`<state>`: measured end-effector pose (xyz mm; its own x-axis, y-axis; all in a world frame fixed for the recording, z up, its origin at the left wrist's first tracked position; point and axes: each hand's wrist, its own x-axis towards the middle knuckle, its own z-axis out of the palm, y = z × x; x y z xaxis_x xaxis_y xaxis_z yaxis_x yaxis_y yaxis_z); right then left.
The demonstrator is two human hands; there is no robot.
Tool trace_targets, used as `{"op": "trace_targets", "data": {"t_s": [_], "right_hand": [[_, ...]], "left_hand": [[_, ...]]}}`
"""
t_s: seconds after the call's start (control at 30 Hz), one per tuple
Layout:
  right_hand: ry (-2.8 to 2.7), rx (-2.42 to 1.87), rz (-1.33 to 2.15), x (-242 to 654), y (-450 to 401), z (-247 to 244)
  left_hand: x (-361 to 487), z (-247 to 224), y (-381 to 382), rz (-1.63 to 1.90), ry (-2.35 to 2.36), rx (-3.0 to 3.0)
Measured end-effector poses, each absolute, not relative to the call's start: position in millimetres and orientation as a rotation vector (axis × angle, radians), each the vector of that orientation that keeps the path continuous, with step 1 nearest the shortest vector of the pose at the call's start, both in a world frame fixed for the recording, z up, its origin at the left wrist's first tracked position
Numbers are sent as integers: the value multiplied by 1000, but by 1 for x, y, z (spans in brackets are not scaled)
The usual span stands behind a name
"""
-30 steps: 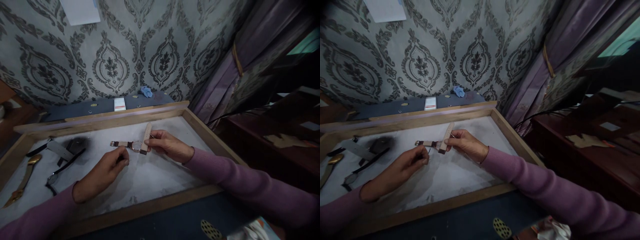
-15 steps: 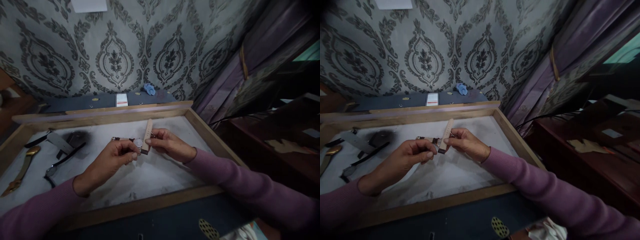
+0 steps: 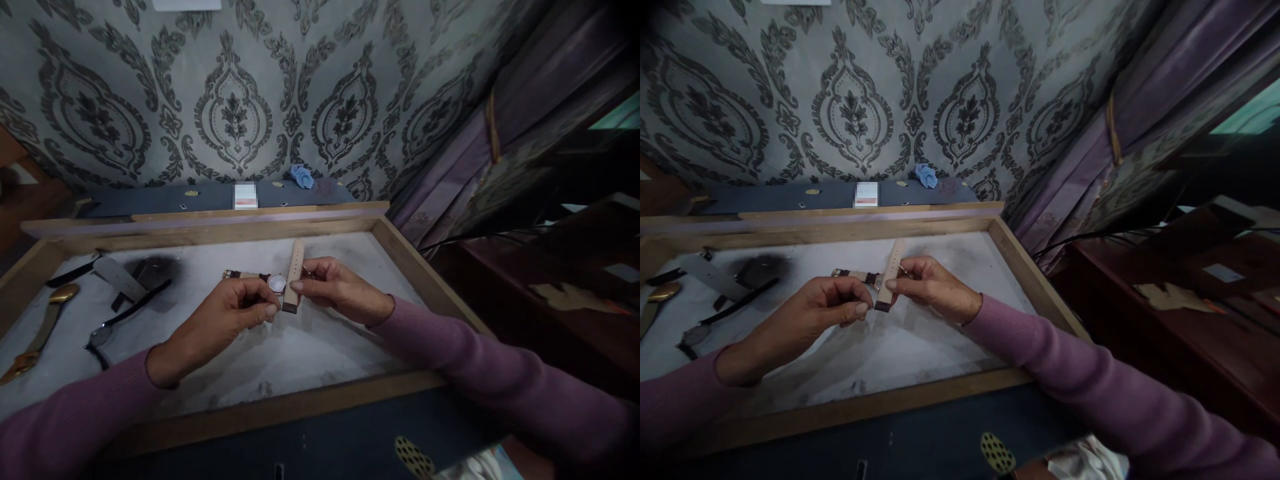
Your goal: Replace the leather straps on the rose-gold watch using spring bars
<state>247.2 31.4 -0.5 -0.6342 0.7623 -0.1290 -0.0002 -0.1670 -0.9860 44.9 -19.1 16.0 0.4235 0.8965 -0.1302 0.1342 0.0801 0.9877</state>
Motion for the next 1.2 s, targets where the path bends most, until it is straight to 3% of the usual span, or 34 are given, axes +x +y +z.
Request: {"op": "trace_targets", "data": {"t_s": [1.2], "right_hand": [[-1574, -854, 1908, 245, 32, -2]], "left_hand": [[42, 14, -17, 659, 1018, 1380]]}}
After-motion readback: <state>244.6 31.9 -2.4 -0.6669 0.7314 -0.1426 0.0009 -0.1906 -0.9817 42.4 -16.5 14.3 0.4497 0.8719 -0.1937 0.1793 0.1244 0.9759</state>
